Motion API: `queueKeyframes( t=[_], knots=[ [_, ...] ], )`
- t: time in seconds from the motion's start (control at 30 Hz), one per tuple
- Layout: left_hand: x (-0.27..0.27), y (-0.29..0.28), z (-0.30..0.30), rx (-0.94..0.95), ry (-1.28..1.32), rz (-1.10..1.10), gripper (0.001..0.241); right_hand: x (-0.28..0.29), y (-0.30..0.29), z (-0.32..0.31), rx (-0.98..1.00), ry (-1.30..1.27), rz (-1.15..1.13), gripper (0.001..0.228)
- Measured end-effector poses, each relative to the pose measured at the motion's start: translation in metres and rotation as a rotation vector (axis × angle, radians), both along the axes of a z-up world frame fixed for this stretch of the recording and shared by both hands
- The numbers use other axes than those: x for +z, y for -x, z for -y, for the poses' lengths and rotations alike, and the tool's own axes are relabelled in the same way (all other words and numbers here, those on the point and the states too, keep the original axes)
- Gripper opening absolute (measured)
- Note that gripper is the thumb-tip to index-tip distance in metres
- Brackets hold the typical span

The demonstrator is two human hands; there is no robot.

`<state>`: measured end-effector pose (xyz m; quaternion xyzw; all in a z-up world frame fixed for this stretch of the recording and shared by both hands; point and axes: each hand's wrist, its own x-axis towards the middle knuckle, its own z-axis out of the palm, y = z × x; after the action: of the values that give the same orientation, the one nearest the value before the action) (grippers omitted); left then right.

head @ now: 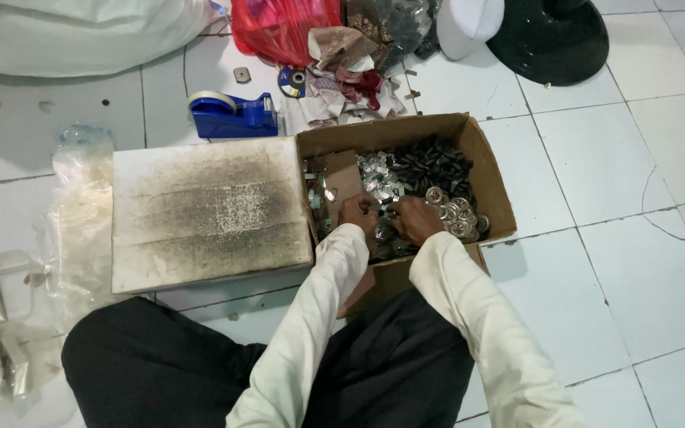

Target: Manually packing small metal hardware components into plastic bags and sealing them using a heat sealer.

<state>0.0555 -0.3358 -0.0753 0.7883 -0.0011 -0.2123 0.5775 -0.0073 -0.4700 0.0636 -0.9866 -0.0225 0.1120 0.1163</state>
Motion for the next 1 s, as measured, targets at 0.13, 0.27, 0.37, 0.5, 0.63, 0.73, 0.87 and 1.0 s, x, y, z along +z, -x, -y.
queueKeyframes(
  t=[0.13, 0.27, 0.37, 0.5, 0.63, 0.73, 0.87, 1.0],
  knots=[
    [0.005, 0.001, -0.004, 0.003, -0.007, 0.020, 0.026, -0.016, -0.007, 0.004, 0.079, 0.048, -0.014, 0.033],
    [-0.009, -0.002, 0.000, 0.029, -0.008, 0.011, 0.027, -0.015, -0.007, 0.006, 0.003, 0.068, -0.082, 0.022],
    [0.000, 0.000, -0.001, 0.044, 0.029, 0.006, 0.028, -0.009, -0.002, 0.015, -0.055, -0.019, -0.114, 0.020],
    [0.001, 0.001, 0.000, 0.063, 0.052, 0.011, 0.027, 0.026, 0.010, 0.009, -0.215, -0.153, -0.149, 0.026],
    [0.003, 0.008, 0.001, 0.090, 0.066, 0.069, 0.024, 0.015, 0.014, 0.013, -0.324, -0.329, -0.002, 0.024],
    [0.021, 0.010, -0.008, 0.120, 0.140, 0.073, 0.021, 0.000, 0.008, 0.020, -0.470, -0.487, 0.108, 0.018],
    [0.064, 0.007, -0.040, 0.120, 0.261, 0.089, 0.025, -0.013, 0.001, 0.011, -0.567, -0.699, 0.214, 0.026],
    [0.098, -0.007, -0.103, 0.213, 0.238, 0.146, 0.032, 0.050, 0.000, -0.071, -0.652, -1.009, 0.192, 0.038]
  ],
)
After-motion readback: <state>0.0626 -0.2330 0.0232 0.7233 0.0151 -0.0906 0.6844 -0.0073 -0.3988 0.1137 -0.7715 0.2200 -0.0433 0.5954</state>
